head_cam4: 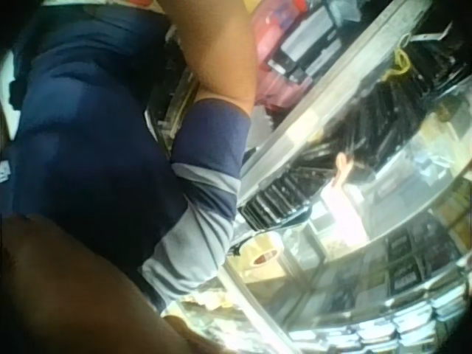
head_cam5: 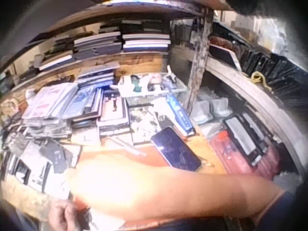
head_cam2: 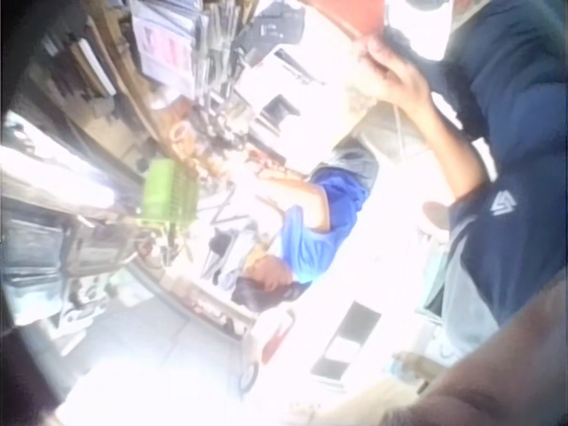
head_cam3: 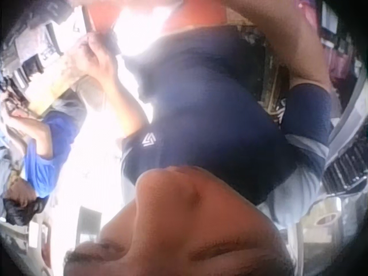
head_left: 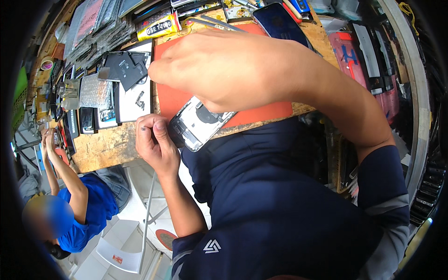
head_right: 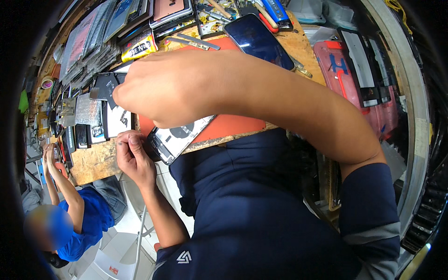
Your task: The person uses a screwdriver to remove screws from a smartphone battery, then peels off the battery label. They handle a smartphone, press the power button, and wipe the screen with a cloth. The person also picks up a disassembled phone and uses a metal tool to pry open its back cover.
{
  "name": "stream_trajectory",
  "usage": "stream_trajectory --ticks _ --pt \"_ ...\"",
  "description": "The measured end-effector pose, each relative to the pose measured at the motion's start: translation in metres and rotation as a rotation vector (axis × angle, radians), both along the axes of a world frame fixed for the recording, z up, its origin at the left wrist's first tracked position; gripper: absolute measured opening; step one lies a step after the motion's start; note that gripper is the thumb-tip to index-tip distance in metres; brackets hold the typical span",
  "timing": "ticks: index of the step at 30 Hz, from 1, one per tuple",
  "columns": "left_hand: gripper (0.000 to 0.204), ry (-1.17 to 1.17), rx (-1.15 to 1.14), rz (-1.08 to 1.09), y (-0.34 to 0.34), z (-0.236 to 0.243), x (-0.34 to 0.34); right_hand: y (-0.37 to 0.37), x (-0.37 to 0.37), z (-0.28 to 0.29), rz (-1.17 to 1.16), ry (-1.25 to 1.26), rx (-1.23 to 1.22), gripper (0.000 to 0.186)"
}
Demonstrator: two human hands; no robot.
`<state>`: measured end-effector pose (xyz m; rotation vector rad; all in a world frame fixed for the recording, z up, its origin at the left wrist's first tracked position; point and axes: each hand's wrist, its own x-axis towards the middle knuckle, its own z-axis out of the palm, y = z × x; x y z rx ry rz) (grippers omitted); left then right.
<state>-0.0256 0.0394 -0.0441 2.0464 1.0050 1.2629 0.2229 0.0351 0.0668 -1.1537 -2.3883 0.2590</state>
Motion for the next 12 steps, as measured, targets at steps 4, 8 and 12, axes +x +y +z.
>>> stream_trajectory --ticks 4,8,12 --pt "0.011 -0.022 -0.069 0.009 -0.004 0.003 0.006 0.004 -0.014 0.026 -0.083 -0.286 -0.095 0.013" --pt "0.012 0.002 -0.113 -0.011 -0.003 0.006 0.008 0.008 -0.013 0.036 0.071 -0.295 -0.165 0.020" --pt "0.010 0.070 0.047 -0.020 0.001 0.009 0.010 0.013 -0.024 0.056 0.135 -0.405 -0.360 0.023"
